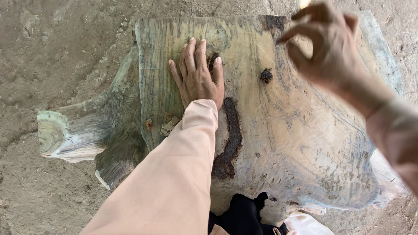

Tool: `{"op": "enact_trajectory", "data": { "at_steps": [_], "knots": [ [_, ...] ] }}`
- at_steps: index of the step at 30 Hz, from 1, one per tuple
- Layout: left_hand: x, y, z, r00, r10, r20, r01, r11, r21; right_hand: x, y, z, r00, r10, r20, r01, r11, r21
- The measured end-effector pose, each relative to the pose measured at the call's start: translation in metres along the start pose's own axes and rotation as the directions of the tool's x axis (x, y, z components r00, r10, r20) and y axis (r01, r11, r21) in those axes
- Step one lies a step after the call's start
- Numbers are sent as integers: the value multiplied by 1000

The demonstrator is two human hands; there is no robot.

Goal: The person rubs a dark substance onto the surface of a large, irregularly shaped wooden slab using their hands. They then move to a second, lighter-colored wooden plank and continue rubbing the substance into a crack and across the surface.

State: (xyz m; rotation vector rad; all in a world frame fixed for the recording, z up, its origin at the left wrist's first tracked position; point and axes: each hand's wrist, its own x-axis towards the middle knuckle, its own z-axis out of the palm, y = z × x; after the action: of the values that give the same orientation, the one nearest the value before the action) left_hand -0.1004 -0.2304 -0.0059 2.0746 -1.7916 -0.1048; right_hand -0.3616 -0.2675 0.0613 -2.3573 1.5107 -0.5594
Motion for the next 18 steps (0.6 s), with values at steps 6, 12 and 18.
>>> {"op": "enact_trajectory", "data": {
  "at_steps": [6,12,18],
  "knots": [
    [-3,0,1,1000,4,5,-4,1000,17,-60,-31,38,979,146,-140,-143,989,35],
    [-7,-1,-1,1000,7,-1,-7,1000,17,-68,-30,60,962,198,-187,-193,980,47],
    [-7,-1,-1,1000,0,0,0,1000,14,-63,-11,44,990,74,-123,-96,979,-181]
  ]
}}
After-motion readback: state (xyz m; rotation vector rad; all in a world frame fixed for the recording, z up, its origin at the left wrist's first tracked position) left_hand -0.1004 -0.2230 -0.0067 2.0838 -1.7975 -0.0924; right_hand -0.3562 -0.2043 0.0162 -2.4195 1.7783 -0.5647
